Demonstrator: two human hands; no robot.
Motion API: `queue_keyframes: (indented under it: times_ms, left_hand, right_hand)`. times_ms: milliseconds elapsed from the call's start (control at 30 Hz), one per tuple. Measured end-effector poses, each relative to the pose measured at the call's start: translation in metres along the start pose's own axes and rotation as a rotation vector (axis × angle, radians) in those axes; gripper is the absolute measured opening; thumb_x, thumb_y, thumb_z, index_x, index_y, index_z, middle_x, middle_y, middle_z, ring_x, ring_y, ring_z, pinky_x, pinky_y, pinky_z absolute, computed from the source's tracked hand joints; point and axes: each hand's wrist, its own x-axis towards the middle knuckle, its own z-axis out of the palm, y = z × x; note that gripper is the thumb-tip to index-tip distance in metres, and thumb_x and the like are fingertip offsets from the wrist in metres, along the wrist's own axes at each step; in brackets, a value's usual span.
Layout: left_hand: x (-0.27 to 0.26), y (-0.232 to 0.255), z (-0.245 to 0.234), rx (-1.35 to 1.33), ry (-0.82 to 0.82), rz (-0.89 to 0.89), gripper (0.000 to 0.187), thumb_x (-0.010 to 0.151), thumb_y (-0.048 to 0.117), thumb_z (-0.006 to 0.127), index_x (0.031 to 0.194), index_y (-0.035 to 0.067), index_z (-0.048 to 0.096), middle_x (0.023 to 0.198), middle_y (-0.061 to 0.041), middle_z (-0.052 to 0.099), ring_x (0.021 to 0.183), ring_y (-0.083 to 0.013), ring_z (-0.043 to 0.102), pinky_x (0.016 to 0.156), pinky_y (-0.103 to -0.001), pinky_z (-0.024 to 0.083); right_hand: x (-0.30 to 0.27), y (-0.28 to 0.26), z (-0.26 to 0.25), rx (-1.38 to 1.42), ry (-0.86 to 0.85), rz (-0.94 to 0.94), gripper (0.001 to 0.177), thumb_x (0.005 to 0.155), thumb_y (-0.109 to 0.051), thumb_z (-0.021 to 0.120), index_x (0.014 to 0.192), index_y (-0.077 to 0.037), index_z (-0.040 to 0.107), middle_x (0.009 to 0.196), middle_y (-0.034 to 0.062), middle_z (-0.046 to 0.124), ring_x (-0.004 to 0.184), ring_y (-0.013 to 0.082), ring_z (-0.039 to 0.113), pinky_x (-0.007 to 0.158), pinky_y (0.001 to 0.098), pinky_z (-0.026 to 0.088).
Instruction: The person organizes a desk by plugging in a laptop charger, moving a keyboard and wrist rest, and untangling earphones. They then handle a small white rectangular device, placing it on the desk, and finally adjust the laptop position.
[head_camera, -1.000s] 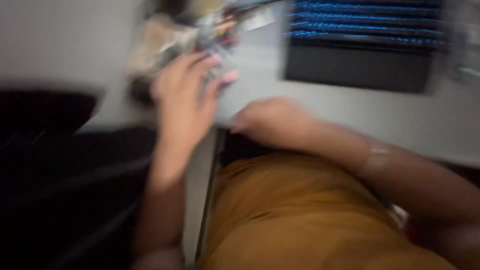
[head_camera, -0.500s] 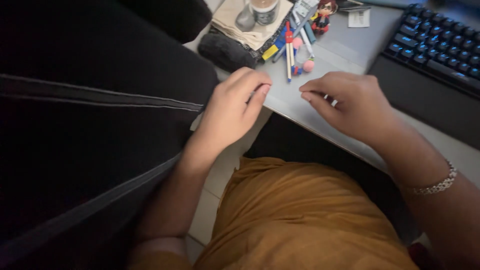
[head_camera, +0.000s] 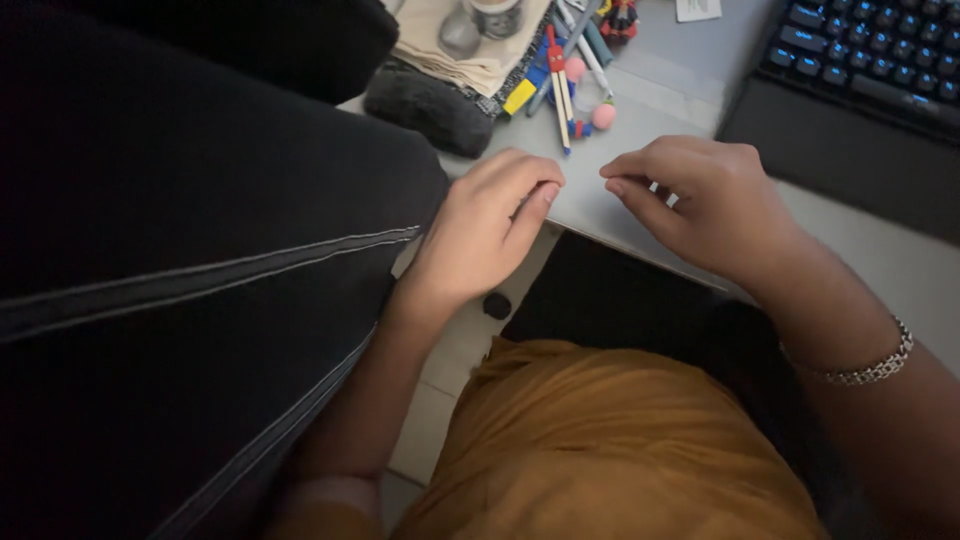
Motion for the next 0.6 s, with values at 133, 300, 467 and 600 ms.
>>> queue_keyframes:
  times_ms: [133,300,467,600]
  left_hand:
    - [0.000,-0.005,0.008,-0.013,-0.010,0.012,0.017,0.107,0.012,0.047,0.104,0.004,0.062,0.094,-0.009,0.062,0.089,-0.0261,0.062,0.083,-0.036,0.047]
    - [0.002,-0.001,0.021,0.025,-0.007,0.040,0.014,0.106,0.011,0.050,0.103,0.005,0.062,0.093,-0.008,0.062,0.088,-0.0268,0.062,0.082,-0.037,0.047]
    - [0.005,0.001,0.040,0.062,0.030,0.093,0.012,0.103,0.009,0.053,0.101,0.004,0.063,0.093,-0.010,0.065,0.087,-0.0293,0.064,0.080,-0.039,0.048]
    - [0.016,0.002,0.055,0.160,0.149,0.052,0.013,0.101,0.020,0.064,0.108,0.011,0.070,0.096,-0.010,0.070,0.093,-0.0367,0.071,0.082,-0.048,0.057]
  right_hand:
    - [-0.012,0.001,-0.003,-0.001,0.026,-0.009,0.006,0.106,-0.008,0.071,0.107,-0.005,0.076,0.090,0.0041,0.073,0.080,0.0203,0.068,0.072,0.0319,0.048]
    - [-0.027,0.003,-0.006,-0.006,0.079,0.061,0.006,0.106,-0.009,0.072,0.109,-0.007,0.077,0.097,0.0036,0.075,0.084,0.0187,0.068,0.072,0.0307,0.049]
    - [-0.032,0.005,-0.011,0.043,0.107,0.055,0.011,0.102,-0.012,0.070,0.109,-0.008,0.077,0.100,0.0061,0.077,0.087,0.0216,0.070,0.075,0.0325,0.052]
    - [-0.037,0.015,-0.020,0.210,0.161,0.061,0.014,0.092,-0.005,0.072,0.105,-0.008,0.077,0.087,0.0110,0.074,0.080,0.0304,0.072,0.067,0.0391,0.060]
